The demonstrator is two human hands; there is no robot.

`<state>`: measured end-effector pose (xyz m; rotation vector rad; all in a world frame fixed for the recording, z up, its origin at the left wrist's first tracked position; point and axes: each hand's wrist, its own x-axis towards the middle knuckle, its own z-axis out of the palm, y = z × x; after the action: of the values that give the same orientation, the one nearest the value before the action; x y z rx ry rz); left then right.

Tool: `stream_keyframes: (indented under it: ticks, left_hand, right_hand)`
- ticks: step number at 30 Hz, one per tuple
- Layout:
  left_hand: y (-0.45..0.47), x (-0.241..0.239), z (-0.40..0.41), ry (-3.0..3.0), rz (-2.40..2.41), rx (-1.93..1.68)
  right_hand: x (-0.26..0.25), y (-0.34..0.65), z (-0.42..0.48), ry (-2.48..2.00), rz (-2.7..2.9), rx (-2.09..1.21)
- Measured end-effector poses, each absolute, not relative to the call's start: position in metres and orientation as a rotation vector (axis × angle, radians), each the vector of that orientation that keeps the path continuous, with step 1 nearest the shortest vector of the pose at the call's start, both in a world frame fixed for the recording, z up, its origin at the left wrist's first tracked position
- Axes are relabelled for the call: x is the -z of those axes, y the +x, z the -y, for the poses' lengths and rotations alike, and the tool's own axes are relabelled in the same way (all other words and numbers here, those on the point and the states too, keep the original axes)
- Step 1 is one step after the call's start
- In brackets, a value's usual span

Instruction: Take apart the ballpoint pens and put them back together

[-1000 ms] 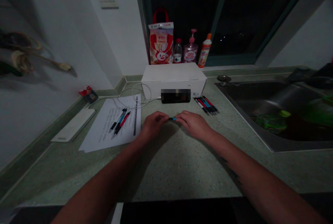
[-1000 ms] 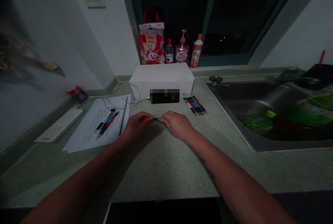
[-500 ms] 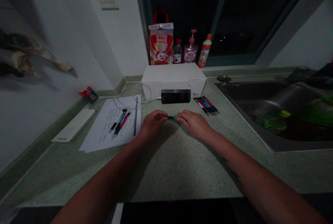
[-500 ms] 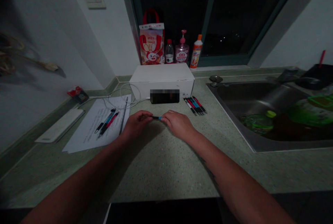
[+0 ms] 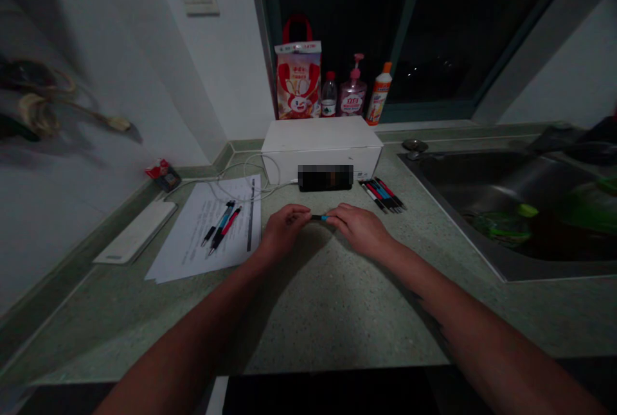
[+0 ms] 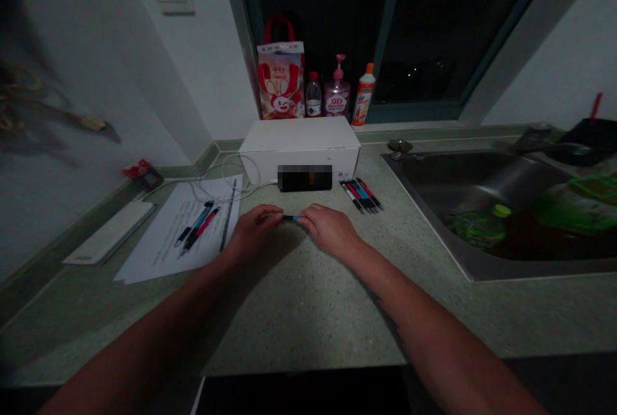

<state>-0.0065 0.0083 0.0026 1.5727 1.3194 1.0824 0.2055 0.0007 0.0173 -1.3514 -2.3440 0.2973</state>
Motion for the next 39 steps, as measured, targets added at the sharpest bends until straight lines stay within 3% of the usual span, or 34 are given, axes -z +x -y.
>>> stream_keyframes:
  ticks: [18, 26, 39]
  left_hand:
    - [-0.010, -0.002, -0.013, 1.570, -1.443, -1.200]
    - [0.003, -0.005, 0.008, 1.734, -0.993, -0.806]
    - [0.010, -0.006, 0.022, 1.631, -0.807, -0.679]
  right_hand:
    - [-0.012, 0.210, -0.010, -1.272, 1.886, -0.638]
    - [-0.017, 0.215, -0.022, -1.099, 1.181, -1.082]
    - [-0.005, 0.198, -0.011, -0.995, 1.294, -1.386]
